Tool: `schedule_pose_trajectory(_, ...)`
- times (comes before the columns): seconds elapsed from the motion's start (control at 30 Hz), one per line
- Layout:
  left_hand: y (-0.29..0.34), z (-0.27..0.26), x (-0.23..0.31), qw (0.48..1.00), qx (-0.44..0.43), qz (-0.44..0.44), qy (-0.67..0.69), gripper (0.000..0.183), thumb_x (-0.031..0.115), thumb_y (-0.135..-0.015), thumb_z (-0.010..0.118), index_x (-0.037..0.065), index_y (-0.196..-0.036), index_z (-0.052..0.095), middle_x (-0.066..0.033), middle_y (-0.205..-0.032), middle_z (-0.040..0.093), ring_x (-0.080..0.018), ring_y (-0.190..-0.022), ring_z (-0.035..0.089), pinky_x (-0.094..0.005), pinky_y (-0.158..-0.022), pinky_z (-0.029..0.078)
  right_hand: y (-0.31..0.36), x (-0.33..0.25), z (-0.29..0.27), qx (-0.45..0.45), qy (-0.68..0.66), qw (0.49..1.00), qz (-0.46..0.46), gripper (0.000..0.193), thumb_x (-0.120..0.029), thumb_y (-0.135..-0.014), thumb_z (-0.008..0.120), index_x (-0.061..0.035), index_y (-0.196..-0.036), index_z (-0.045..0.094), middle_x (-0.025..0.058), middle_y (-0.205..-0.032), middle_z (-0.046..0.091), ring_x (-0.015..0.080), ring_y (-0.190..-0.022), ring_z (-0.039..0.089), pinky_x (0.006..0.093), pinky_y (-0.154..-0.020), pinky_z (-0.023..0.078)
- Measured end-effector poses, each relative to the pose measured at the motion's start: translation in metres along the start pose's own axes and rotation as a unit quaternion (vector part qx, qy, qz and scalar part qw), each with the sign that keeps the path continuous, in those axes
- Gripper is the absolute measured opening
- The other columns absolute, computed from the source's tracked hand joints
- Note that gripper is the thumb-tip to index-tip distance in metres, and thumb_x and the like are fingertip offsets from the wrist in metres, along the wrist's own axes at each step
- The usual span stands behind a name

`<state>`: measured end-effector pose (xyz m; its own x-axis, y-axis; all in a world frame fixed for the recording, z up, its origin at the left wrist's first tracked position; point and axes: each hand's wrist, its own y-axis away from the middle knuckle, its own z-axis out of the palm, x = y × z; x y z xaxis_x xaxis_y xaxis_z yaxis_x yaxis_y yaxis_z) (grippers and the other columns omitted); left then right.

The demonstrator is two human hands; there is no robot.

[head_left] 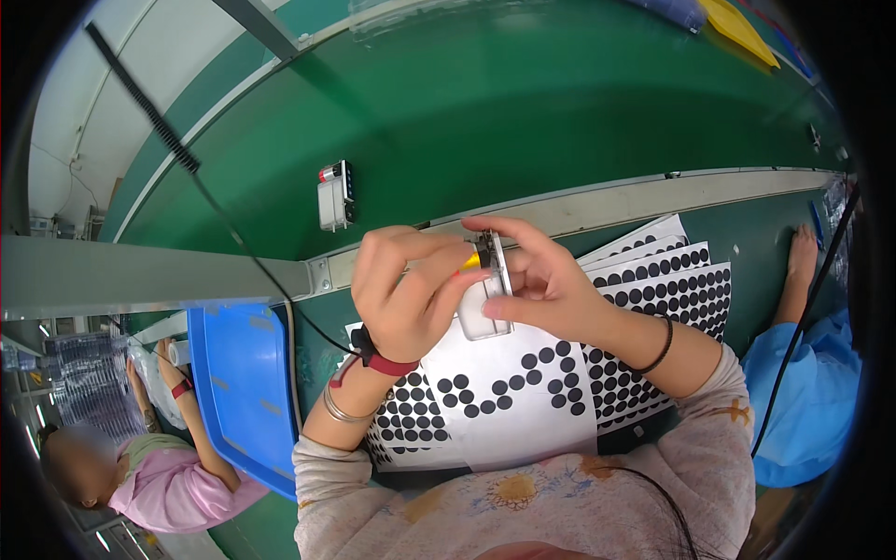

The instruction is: The person assembles small electronic devices by hand on a green workbench. They pick up small rectangular units, insert black circular components into them, and place the finished units on the table. The process is repeated for multiple units throughout the clip.

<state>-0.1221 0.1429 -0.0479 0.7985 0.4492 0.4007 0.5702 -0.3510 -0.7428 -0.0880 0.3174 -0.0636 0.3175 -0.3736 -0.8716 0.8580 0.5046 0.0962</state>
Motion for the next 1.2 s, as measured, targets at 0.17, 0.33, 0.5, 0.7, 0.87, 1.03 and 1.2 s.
schedule_pose_trajectory(0.17,0.001,0.005,-0.004,0.998,-0.033,-0.021,0.048,0.019,0.003,-0.064,0.071,0.009,-0.081,0.068,-0.0039,-0.089,0.061,-0.0212,-0.075,0.051,-0.0296,-0.063,0.042,-0.002,0.006,-0.009,0.028,-0.073,0.997,-0.013,0.06,-0.001,-0.084,0.057,-0.0057,-0.136,0.027,0.0113,-0.103,0.061,0.0102,-0.094,0.056,0.0245,-0.077,0.045)
schedule_pose_trajectory(0.33,0.006,0.008,-0.001,0.984,-0.024,-0.15,0.094,0.016,0.001,-0.067,0.068,0.011,-0.08,0.069,-0.004,-0.087,0.058,-0.0205,-0.075,0.05,-0.0289,-0.064,0.041,-0.001,0.004,-0.002,0.037,-0.057,0.996,-0.06,0.056,-0.002,-0.086,0.054,-0.0059,-0.136,0.027,0.0118,-0.107,0.06,0.0116,-0.098,0.055,0.0264,-0.082,0.045)
schedule_pose_trajectory(0.5,0.004,0.009,0.002,0.996,-0.041,-0.079,0.014,0.015,0.002,-0.066,0.069,0.01,-0.078,0.067,-0.0044,-0.088,0.058,-0.022,-0.077,0.051,-0.031,-0.066,0.042,0.001,0.011,-0.006,0.076,-0.022,0.994,-0.08,0.049,-0.003,-0.088,0.053,-0.003,-0.133,0.031,0.0122,-0.114,0.056,0.0127,-0.102,0.054,0.0267,-0.086,0.044)
schedule_pose_trajectory(0.7,0.004,0.012,0.004,0.998,-0.033,-0.043,0.036,0.018,0.003,-0.061,0.072,0.01,-0.076,0.065,-0.0037,-0.088,0.059,-0.0228,-0.08,0.054,-0.0321,-0.067,0.042,-0.003,0.012,-0.008,0.065,-0.061,0.992,-0.087,0.033,-0.01,-0.092,0.049,0.0011,-0.122,0.045,0.0076,-0.112,0.056,0.0091,-0.099,0.053,0.0246,-0.083,0.043)
schedule_pose_trajectory(0.87,0.007,0.012,0.004,1.0,-0.023,0.003,0.018,0.017,0.005,-0.058,0.074,0.011,-0.072,0.065,-0.0018,-0.083,0.06,-0.0219,-0.077,0.055,-0.032,-0.067,0.042,-0.004,0.015,-0.013,0.064,-0.118,0.989,-0.061,0.029,-0.011,-0.091,0.048,-0.0003,-0.118,0.049,0.0028,-0.103,0.056,0.0056,-0.092,0.051,0.0223,-0.08,0.042)
schedule_pose_trajectory(1.03,0.014,0.016,0.005,1.0,-0.019,0.002,0.023,0.016,0.005,-0.056,0.075,0.01,-0.067,0.064,-0.0017,-0.082,0.06,-0.0222,-0.077,0.055,-0.032,-0.066,0.041,-0.001,0.022,-0.013,0.082,0.005,0.995,-0.063,0.027,-0.011,-0.092,0.046,0.0001,-0.116,0.049,0.003,-0.096,0.057,0.0061,-0.085,0.052,0.0215,-0.074,0.043)
schedule_pose_trajectory(1.2,0.011,0.017,0.003,0.997,-0.029,-0.041,0.065,0.016,0.005,-0.06,0.075,0.008,-0.07,0.063,-0.0069,-0.096,0.058,-0.0249,-0.089,0.055,-0.0336,-0.072,0.043,0.004,0.017,-0.005,0.102,0.187,0.967,-0.14,0.03,-0.013,-0.091,0.048,0.0014,-0.117,0.045,0.008,-0.094,0.059,0.0092,-0.079,0.055,0.0228,-0.07,0.045)
